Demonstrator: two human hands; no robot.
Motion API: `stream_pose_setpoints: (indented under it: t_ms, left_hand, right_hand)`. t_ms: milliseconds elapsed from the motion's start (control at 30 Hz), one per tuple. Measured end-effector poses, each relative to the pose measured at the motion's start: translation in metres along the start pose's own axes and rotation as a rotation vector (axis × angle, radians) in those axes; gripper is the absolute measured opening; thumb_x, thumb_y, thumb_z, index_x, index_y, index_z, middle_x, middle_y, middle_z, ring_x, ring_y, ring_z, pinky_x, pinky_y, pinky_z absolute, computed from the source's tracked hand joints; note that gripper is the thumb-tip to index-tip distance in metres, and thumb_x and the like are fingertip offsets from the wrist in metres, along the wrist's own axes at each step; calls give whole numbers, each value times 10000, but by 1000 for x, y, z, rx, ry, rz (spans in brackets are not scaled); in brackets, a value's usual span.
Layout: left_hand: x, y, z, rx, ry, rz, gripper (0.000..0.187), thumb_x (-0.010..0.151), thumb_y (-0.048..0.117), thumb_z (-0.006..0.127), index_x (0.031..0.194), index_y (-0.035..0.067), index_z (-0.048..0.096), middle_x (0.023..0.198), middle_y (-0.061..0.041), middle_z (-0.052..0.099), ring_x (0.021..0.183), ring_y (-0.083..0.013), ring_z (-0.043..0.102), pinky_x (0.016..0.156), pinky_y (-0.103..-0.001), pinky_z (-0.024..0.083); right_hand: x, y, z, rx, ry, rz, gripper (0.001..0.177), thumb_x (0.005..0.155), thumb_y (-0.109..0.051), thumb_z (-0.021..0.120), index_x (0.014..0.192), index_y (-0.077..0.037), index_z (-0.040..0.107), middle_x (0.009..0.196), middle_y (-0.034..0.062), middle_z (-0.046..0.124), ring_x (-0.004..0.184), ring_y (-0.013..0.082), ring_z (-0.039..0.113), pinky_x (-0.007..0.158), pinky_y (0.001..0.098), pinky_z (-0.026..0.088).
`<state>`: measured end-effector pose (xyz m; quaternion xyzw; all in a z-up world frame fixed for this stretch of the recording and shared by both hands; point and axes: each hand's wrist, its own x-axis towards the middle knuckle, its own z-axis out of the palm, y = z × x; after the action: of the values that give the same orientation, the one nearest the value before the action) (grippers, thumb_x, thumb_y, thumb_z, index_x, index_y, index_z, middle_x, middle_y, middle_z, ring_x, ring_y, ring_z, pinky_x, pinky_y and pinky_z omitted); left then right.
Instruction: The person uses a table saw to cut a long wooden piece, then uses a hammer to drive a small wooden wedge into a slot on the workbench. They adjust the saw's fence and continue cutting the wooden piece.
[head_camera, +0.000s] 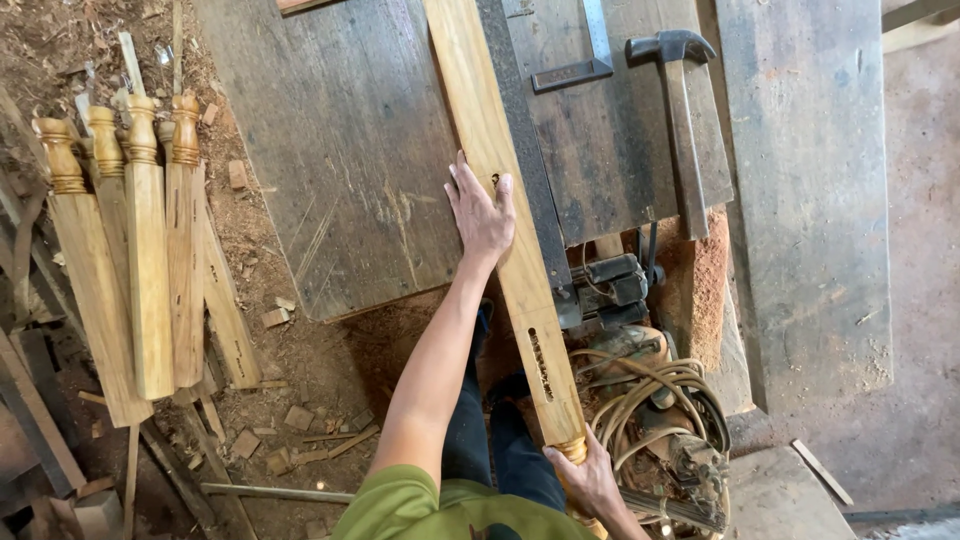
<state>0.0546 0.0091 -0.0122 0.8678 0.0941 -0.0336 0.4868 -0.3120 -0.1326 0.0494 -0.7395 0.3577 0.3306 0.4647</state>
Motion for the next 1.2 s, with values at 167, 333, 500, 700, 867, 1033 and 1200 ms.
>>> stream_pose_setpoints:
  t_ms: [167, 333, 500, 700, 867, 1033, 1200]
  left_hand:
    - [2, -2, 2, 30, 4, 2, 897, 1008, 647, 228, 1610, 16, 17, 1693, -231, 94, 1585, -365, 45, 1281, -497, -46]
    - [1, -3, 2, 30, 13, 16, 887, 1017, 633, 238, 1605, 0, 36, 1676, -269, 136, 1574, -403, 84, 1279, -517, -10]
    - [4, -1, 0, 19, 10, 18, 897, 1014, 638, 228, 1599, -18, 45, 1660, -299, 158, 1567, -420, 87, 1277, -515, -3]
    - [5, -3, 2, 34, -1, 11, 888, 1016, 634, 214, 1603, -3, 20, 1670, -283, 133, 1574, -402, 74, 1285, -495, -17]
    - [5, -3, 2, 2, 3, 15, 911, 1005, 653, 221, 1600, -12, 34, 1669, -285, 134, 1574, -404, 67, 1283, -496, -20]
    - [6, -7, 4, 24, -15, 13, 916, 1007, 650, 203, 1598, -25, 19, 1686, -248, 93, 1579, -385, 55, 1287, -487, -27]
    - [8, -13, 10, 50, -20, 25, 917, 1008, 656, 182, 1602, -11, -26, 1705, -193, 39, 1589, -358, 28, 1293, -476, -47]
  right_hand:
    - [2, 1, 0, 27, -17, -11, 781, 699, -486, 757, 1379, -137, 596, 1213, 71, 768, 1068, 214, 731, 911, 385, 604]
    - [-3, -6, 0, -6, -2, 9, 702, 704, -445, 747, 1325, -140, 635, 1175, 74, 776, 1031, 217, 733, 891, 387, 602]
    - [0, -3, 0, 27, 3, -10, 631, 710, -408, 781, 1264, -128, 673, 1107, 60, 794, 986, 183, 727, 865, 352, 577]
    - [-2, -6, 0, 44, -6, 10, 690, 707, -403, 781, 1325, -129, 644, 1175, 63, 790, 1044, 191, 733, 903, 360, 590]
    - [-1, -7, 0, 19, -6, 5, 691, 699, -424, 766, 1318, -139, 651, 1166, 65, 788, 1028, 193, 727, 884, 361, 584]
    - [1, -6, 1, 40, 4, 1, 676, 701, -399, 793, 1302, -120, 661, 1149, 60, 789, 1015, 186, 729, 875, 353, 589]
    - [3, -5, 0, 16, -12, 26, 688, 696, -432, 788, 1304, -141, 651, 1144, 56, 781, 1006, 190, 719, 865, 359, 580]
